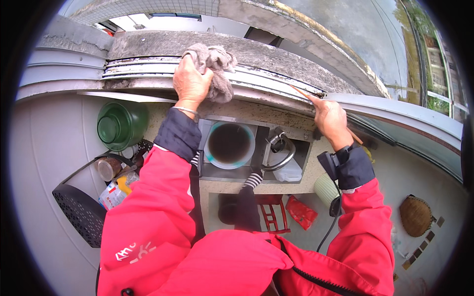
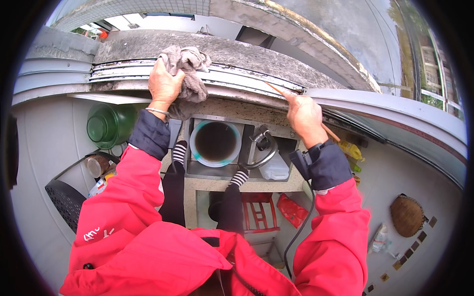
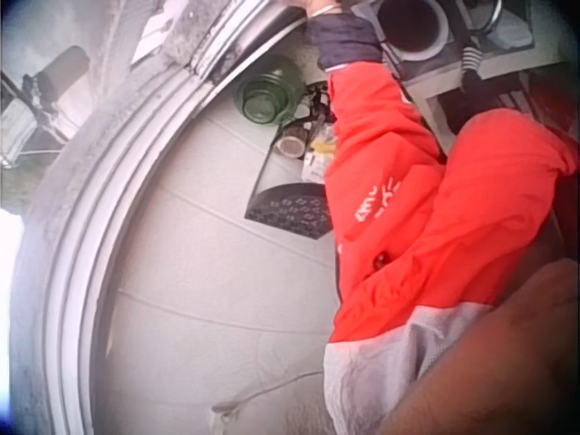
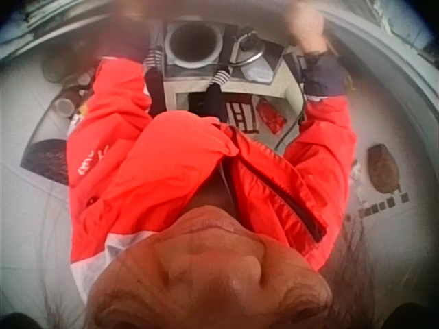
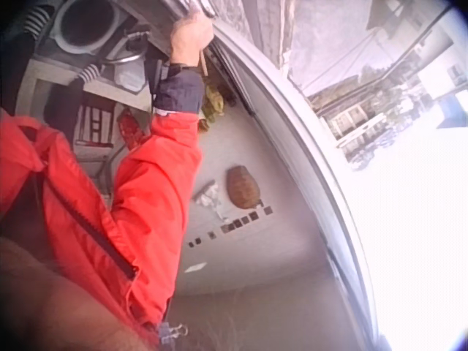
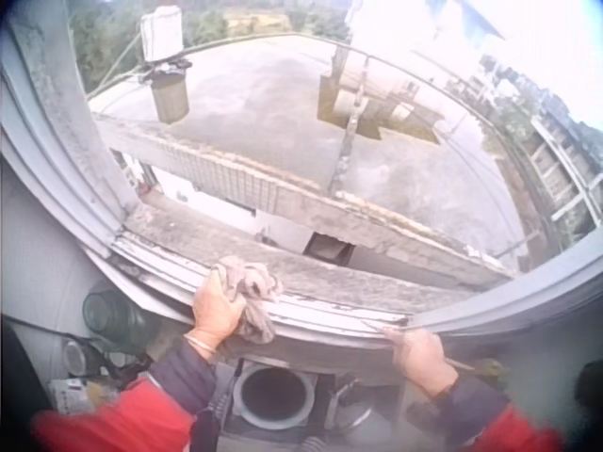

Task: The person uses a cloth and a small stick to scrub and wipe a window frame and sill. They repeatedly rub the frame, occasionally dip the cloth into a basin of water, and continue cleaning the same area.

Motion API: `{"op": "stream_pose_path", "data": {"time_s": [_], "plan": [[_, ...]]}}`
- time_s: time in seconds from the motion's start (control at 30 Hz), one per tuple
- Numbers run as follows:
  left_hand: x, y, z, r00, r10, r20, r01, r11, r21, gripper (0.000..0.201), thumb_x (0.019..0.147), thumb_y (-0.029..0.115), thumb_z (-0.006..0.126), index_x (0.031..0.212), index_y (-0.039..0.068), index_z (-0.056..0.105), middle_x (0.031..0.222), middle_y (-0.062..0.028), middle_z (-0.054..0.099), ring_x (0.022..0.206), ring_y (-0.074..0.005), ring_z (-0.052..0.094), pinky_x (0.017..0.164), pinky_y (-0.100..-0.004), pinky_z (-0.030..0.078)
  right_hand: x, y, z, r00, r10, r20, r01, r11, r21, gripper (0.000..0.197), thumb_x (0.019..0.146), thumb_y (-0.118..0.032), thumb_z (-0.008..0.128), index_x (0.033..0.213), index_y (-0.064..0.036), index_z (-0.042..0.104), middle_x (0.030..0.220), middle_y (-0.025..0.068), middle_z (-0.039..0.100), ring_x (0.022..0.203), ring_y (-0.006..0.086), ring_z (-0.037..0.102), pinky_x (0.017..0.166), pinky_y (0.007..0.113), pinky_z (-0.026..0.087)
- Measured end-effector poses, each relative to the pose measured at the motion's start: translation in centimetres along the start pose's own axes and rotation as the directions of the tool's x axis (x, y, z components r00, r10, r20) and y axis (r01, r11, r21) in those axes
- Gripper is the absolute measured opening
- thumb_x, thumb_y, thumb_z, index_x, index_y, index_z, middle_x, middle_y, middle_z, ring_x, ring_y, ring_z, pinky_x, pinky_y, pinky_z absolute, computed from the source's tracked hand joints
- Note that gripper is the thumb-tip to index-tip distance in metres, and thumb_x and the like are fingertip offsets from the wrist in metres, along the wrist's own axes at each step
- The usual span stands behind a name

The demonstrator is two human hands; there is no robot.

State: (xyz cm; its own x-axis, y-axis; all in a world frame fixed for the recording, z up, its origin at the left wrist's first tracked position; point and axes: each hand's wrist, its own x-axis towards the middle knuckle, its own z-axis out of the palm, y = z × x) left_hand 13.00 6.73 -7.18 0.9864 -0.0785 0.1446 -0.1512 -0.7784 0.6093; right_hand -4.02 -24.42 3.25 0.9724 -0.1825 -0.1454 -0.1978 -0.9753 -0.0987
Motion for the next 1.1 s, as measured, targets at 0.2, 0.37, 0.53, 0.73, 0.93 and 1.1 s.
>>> {"op": "stream_pose_path", "data": {"time_s": [0.2,0.37,0.53,0.73,0.93,1.1], "plan": [[1.2,-1.5,-2.0,0.965,-0.195,0.173,0.245,0.454,-0.857,0.039,0.077,-0.001,0.067,0.116,-0.004,0.059,0.104,-0.0056,0.068,0.090,-0.0163,0.065,0.084,-0.0283,0.051,-1.2,-4.4,1.7,0.952,-0.187,-0.241,0.249,0.933,0.261,0.029,0.085,-0.012,0.064,0.110,-0.0239,0.069,0.068,0.0084,0.062,0.063,0.0320,0.063,0.056,0.042,0.050],[0.4,-1.7,-5.1,0.902,-0.164,0.400,0.419,0.096,-0.903,0.035,0.088,-0.001,0.061,0.123,-0.004,0.056,0.115,-0.0111,0.064,0.102,-0.0205,0.064,0.093,-0.0336,0.052,-2.0,-8.7,2.9,0.960,-0.132,-0.249,0.244,0.831,0.501,0.027,0.085,-0.007,0.064,0.108,-0.0172,0.071,0.071,0.0108,0.063,0.066,0.0326,0.063,0.058,0.041,0.050],[-0.4,-2.6,-6.0,0.716,-0.159,0.680,0.632,-0.266,-0.728,0.031,0.097,0.013,0.055,0.124,-0.003,0.055,0.120,-0.0151,0.063,0.108,-0.0251,0.063,0.097,-0.0401,0.052,-4.0,-10.9,2.8,0.976,0.043,-0.213,0.139,0.630,0.764,0.031,0.087,0.000,0.061,0.115,-0.0100,0.070,0.077,0.0164,0.066,0.061,0.0236,0.061,0.059,0.030,0.048],[-2.5,-1.1,-4.7,0.755,-0.083,0.651,0.614,-0.261,-0.745,0.025,0.096,0.010,0.059,0.118,0.000,0.059,0.111,-0.0105,0.067,0.100,-0.0212,0.065,0.090,-0.0352,0.053,-3.8,-13.1,4.0,0.986,0.049,-0.162,0.083,0.697,0.712,0.027,0.088,-0.008,0.062,0.113,-0.0150,0.071,0.077,0.0190,0.065,0.068,0.0369,0.064,0.058,0.041,0.048],[-4.5,0.1,-4.8,0.820,-0.089,0.566,0.537,-0.228,-0.812,0.028,0.092,0.005,0.058,0.120,-0.002,0.059,0.114,-0.0116,0.067,0.104,-0.0231,0.065,0.092,-0.0393,0.053,-3.0,-14.8,6.2,0.975,0.224,-0.006,-0.041,0.206,0.978,0.029,0.093,-0.006,0.060,0.121,-0.0107,0.068,0.069,0.0035,0.062,0.058,0.0102,0.053,0.054,0.026,0.043],[-5.9,-0.1,-5.1,0.669,-0.150,0.728,0.648,-0.360,-0.671,0.035,0.092,0.008,0.056,0.125,-0.002,0.054,0.120,-0.0150,0.064,0.108,-0.0267,0.064,0.093,-0.0426,0.053,-4.7,-15.0,5.2,0.985,0.174,-0.003,0.009,-0.035,0.999,0.033,0.095,-0.004,0.059,0.128,-0.0031,0.061,0.075,-0.0008,0.058,0.061,0.0044,0.048,0.055,0.019,0.040]]}}
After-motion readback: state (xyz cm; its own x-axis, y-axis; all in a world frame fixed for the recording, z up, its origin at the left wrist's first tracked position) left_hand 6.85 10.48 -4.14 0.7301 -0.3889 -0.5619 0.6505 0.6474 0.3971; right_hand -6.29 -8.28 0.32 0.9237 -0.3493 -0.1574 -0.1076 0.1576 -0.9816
